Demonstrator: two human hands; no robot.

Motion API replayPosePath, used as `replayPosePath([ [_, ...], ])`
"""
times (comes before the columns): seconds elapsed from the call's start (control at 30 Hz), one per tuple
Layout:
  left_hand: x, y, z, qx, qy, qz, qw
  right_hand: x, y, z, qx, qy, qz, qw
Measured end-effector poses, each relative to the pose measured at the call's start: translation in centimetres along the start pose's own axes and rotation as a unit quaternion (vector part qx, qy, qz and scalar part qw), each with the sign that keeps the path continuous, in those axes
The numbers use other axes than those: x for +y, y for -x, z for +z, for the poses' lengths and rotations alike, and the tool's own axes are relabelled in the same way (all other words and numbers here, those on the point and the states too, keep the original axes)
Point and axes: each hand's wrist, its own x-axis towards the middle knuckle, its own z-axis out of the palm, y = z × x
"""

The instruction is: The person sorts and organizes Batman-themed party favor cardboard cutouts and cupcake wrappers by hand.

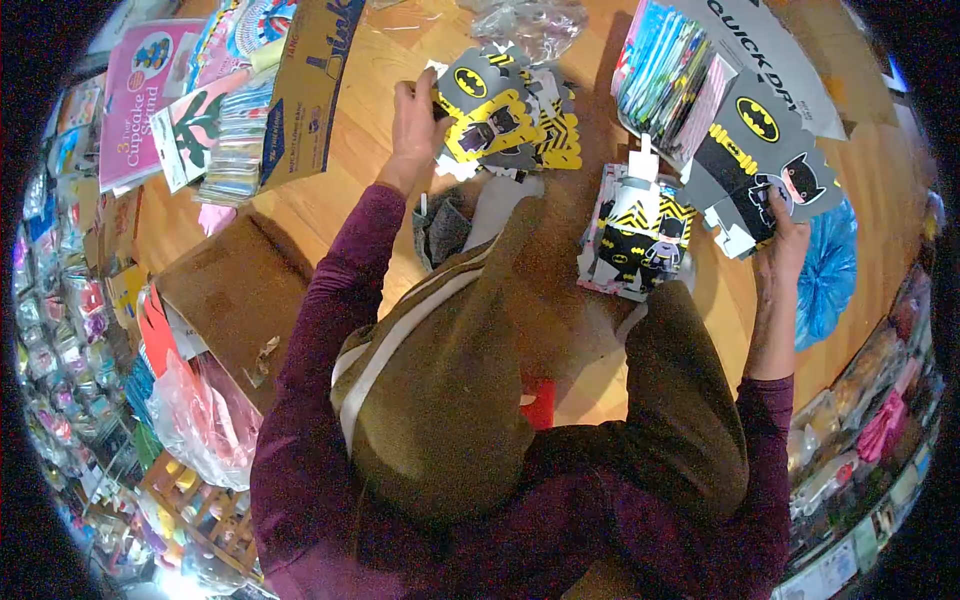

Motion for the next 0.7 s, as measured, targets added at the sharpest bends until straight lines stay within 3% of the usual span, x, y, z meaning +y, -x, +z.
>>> replayPosePath([
  [0.33,0.6,2.2,-0.1,0.129,-0.006,-0.020,0.991,0.4,-0.1,-0.4,-0.004,-0.025,0.018,1.000],
  [0.4,0.4,3.0,-0.7,-0.024,0.165,-0.123,0.978,0.5,-0.2,-0.6,-0.004,-0.023,0.023,0.999],
  [0.47,-0.8,4.7,-0.6,-0.133,0.328,-0.078,0.932,0.4,-0.3,-0.6,0.003,-0.008,0.017,1.000],
  [0.53,1.9,5.5,-4.1,-0.225,0.292,-0.049,0.928,0.3,-0.3,-0.5,0.001,-0.012,0.018,1.000],
  [0.7,-0.6,5.4,-4.0,-0.208,0.374,-0.074,0.901,0.4,-0.3,-0.8,-0.001,-0.006,0.013,1.000],
])
